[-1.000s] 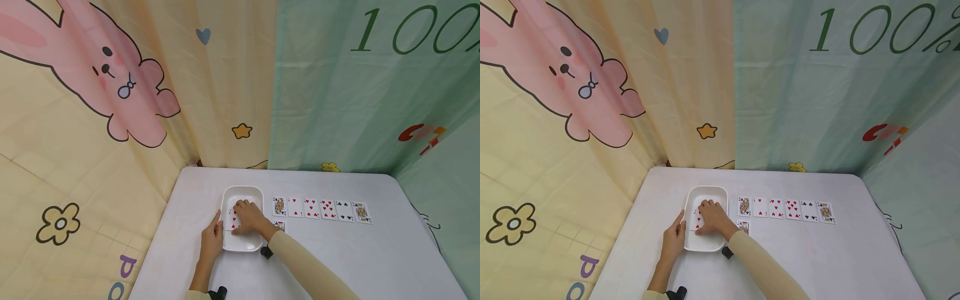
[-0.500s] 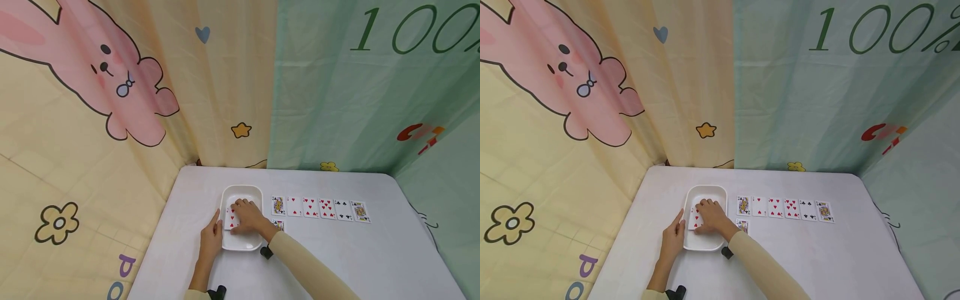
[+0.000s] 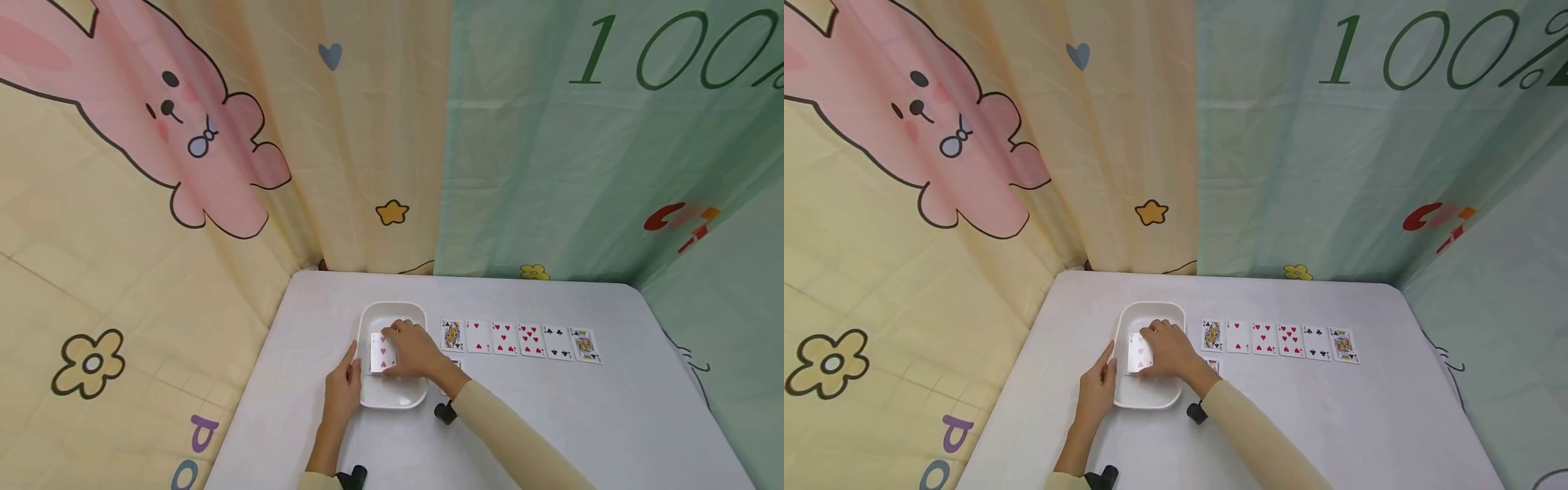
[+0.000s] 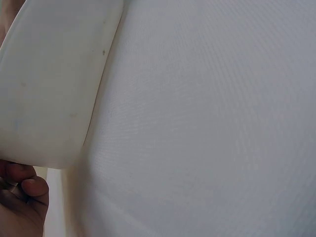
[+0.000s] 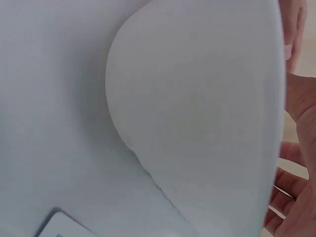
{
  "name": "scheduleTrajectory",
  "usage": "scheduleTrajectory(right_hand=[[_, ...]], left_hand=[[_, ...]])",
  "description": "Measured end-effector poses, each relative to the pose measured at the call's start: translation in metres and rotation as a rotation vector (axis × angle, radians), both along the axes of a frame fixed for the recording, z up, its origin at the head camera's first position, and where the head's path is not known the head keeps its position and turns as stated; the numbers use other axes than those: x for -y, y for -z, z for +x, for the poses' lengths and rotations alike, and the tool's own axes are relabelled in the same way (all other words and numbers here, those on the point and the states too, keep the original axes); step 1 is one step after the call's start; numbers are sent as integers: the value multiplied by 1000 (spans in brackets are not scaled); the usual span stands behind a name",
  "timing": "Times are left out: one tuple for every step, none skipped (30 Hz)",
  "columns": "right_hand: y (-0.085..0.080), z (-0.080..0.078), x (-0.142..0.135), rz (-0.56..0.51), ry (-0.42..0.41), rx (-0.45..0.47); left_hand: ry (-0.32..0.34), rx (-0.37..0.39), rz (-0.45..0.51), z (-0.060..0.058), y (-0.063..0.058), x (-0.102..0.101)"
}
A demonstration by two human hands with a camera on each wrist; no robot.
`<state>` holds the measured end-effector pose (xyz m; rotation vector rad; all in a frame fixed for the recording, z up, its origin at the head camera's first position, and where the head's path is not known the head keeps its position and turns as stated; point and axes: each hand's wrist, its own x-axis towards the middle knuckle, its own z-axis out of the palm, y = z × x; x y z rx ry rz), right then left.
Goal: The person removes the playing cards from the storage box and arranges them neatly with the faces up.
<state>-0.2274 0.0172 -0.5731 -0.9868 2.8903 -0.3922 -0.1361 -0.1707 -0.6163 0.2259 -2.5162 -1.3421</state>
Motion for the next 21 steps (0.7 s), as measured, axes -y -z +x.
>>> scheduleTrajectory(right_hand=[[-3,0,-5,-21,5,5],[-6,1,-11,-51,15,11],[-9,2,-17,-81,33,21],[-13,2,-25,-109,56,29],[-17,3,-33,-137,80,34],[-20,4,-42,-166,104,36],[-22,5,-51,-186,134,32],[-24,6,-60,-206,165,31],[-26,7,-69,-214,195,30],[-27,8,-79,-221,221,29],[-28,10,-88,-229,243,30],[-28,11,-96,-233,265,35],[-28,13,-104,-239,288,44],[-27,15,-112,-242,303,49],[-25,17,-120,-241,315,55],[-24,19,-126,-245,323,61],[-22,22,-133,-242,329,62],[-20,24,-138,-235,335,62],[-18,27,-144,-227,341,61],[-15,30,-149,-218,338,54],[-13,33,-154,-210,338,51]], left_hand=[[-1,5,-5,0,0,0],[-5,13,-1,0,-1,-1],[-7,23,-1,0,-1,-1],[-7,36,-1,0,-1,-2],[-6,49,2,0,-2,-2],[-6,61,1,0,-2,-3],[-4,71,3,0,-2,-3],[-3,78,8,1,-2,-4],[-1,81,11,1,-3,-4],[1,85,12,1,-3,-4],[0,86,14,2,-3,-3],[-1,85,16,2,-4,-3],[0,84,17,2,-4,-2],[0,82,17,2,-4,-2],[-1,84,15,2,-4,-1],[0,84,12,2,-4,-1],[1,81,12,2,-4,0],[3,72,12,1,-4,0],[5,65,10,1,-3,0],[5,59,11,1,-3,-1],[6,53,10,2,-3,-1]])
